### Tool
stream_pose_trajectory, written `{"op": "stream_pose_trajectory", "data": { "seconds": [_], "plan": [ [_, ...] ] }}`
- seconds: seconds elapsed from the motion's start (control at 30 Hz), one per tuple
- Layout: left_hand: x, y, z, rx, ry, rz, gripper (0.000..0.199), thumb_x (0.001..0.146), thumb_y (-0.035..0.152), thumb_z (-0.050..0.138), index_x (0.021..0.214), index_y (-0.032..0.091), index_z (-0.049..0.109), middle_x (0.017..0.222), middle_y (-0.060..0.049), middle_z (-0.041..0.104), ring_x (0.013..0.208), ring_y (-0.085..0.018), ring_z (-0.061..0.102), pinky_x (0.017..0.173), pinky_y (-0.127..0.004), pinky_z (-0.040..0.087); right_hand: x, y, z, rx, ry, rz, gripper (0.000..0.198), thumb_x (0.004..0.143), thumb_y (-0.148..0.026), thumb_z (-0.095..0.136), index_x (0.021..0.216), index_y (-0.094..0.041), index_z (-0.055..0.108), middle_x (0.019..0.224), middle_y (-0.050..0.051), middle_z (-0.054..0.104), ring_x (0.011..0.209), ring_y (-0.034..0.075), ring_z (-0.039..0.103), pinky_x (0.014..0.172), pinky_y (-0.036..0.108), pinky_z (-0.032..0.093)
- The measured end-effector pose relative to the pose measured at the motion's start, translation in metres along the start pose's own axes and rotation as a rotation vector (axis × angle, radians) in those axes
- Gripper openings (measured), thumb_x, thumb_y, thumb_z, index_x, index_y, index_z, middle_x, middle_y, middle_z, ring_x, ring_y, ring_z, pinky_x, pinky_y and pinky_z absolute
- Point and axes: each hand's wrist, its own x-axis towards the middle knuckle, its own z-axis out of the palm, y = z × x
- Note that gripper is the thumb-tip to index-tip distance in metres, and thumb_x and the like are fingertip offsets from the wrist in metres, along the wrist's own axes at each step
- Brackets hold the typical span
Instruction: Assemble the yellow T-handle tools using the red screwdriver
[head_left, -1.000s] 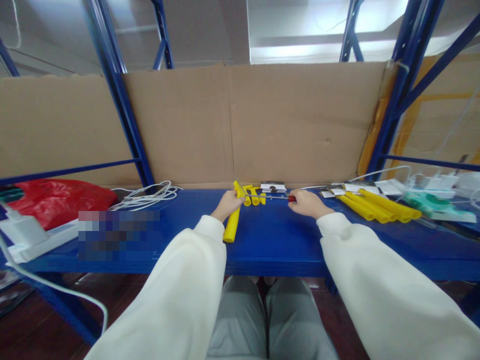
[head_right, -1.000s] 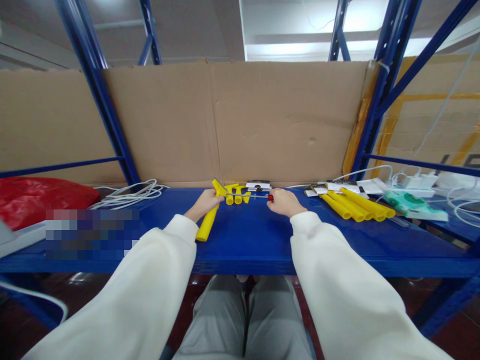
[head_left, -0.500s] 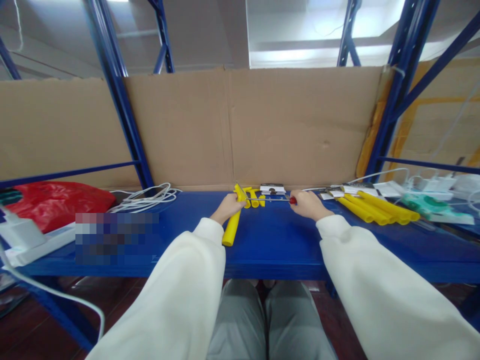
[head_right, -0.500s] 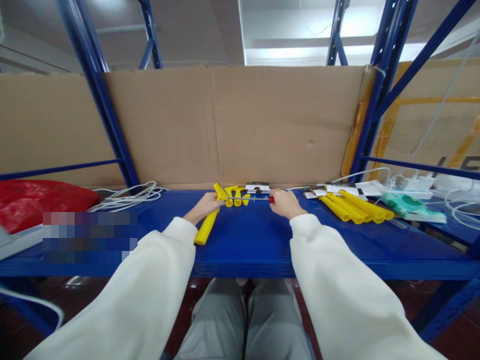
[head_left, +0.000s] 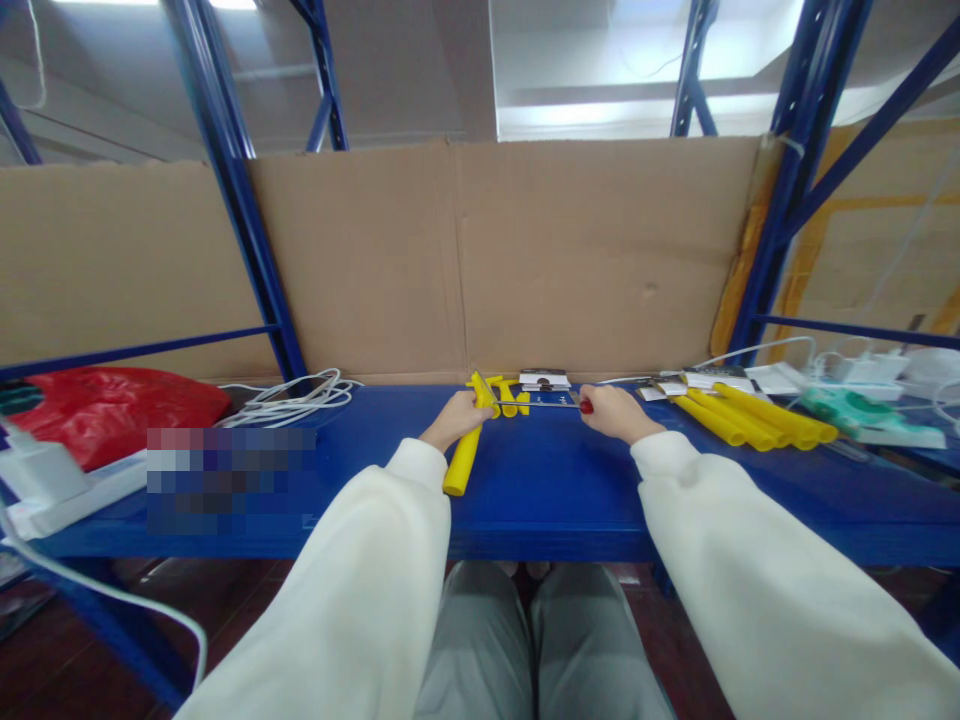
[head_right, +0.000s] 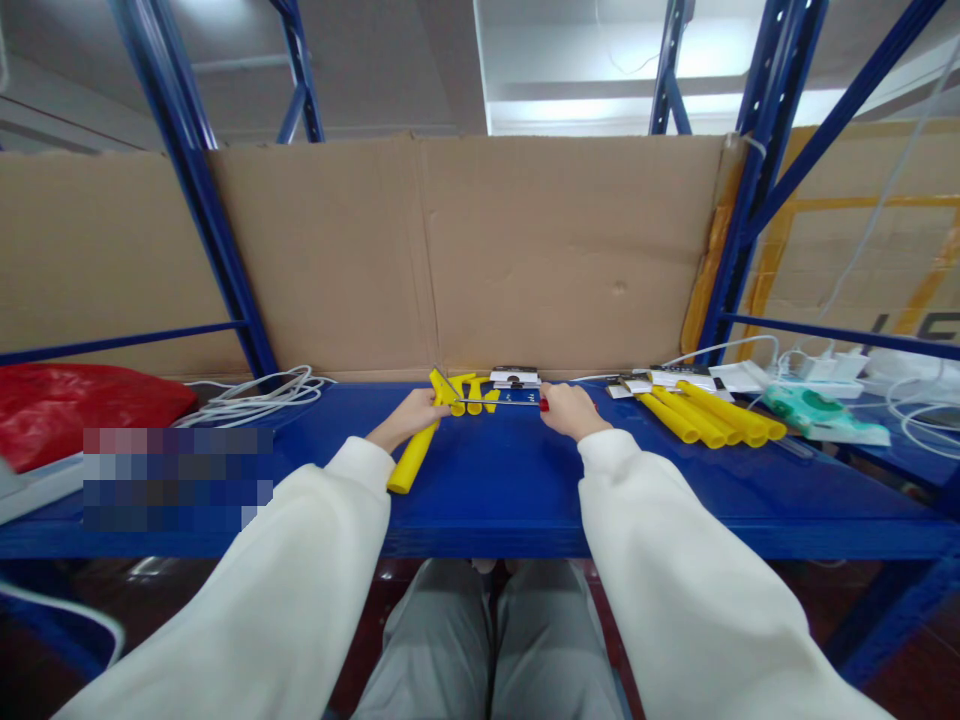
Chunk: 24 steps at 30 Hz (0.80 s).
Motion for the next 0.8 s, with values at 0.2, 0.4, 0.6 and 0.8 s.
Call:
{"op": "stream_pose_trajectory", "data": {
  "seconds": [0.2, 0.4, 0.6, 0.8],
  "plan": [
    [0.0036, -0.0032, -0.0004, 0.016, 0.006, 0.014, 0.016, 0.067, 0.016, 0.064, 0.079, 0.010, 0.072, 0.072, -0.005, 0.072, 0.064, -0.018, 0.065, 0.058, -0.024, 0.048, 0.0012, 0.0012, 0.0035, 0.025, 0.083, -0.059, 0.024, 0.082, -0.021, 0.053, 0.099, -0.015, 0.069, 0.105, 0.014, 0.072, 0.105, 0.027, 0.064, 0.090, 0.037, 0.039],
    [0.0029, -0.0026, -0.0001, 0.013, 0.004, 0.005, 0.015, 0.067, 0.015, 0.064, 0.079, 0.010, 0.072, 0.071, -0.005, 0.071, 0.062, -0.017, 0.064, 0.057, -0.024, 0.047, 0.0008, 0.0023, 0.0012, 0.002, 0.035, 0.009, 0.023, 0.081, -0.022, 0.056, 0.102, -0.018, 0.066, 0.101, 0.013, 0.073, 0.094, 0.026, 0.067, 0.076, 0.032, 0.042],
    [0.0015, -0.0001, -0.0004, 0.030, 0.001, 0.005, 0.015, 0.069, 0.016, 0.063, 0.079, 0.009, 0.072, 0.072, -0.006, 0.071, 0.063, -0.018, 0.064, 0.058, -0.024, 0.047, 0.0004, 0.0002, 0.0013, -0.014, 0.017, 0.035, 0.026, 0.086, -0.022, 0.050, 0.107, -0.017, 0.064, 0.104, 0.013, 0.074, 0.100, 0.027, 0.067, 0.081, 0.034, 0.041],
    [0.0024, -0.0006, 0.0001, 0.057, -0.003, -0.003, 0.017, 0.069, 0.017, 0.065, 0.082, 0.009, 0.073, 0.074, -0.007, 0.072, 0.063, -0.017, 0.064, 0.058, -0.024, 0.045, 0.0003, 0.0021, 0.0000, -0.014, 0.039, 0.023, 0.022, 0.086, -0.023, 0.051, 0.098, -0.017, 0.068, 0.109, 0.014, 0.072, 0.106, 0.028, 0.065, 0.089, 0.038, 0.039]
  ]
}}
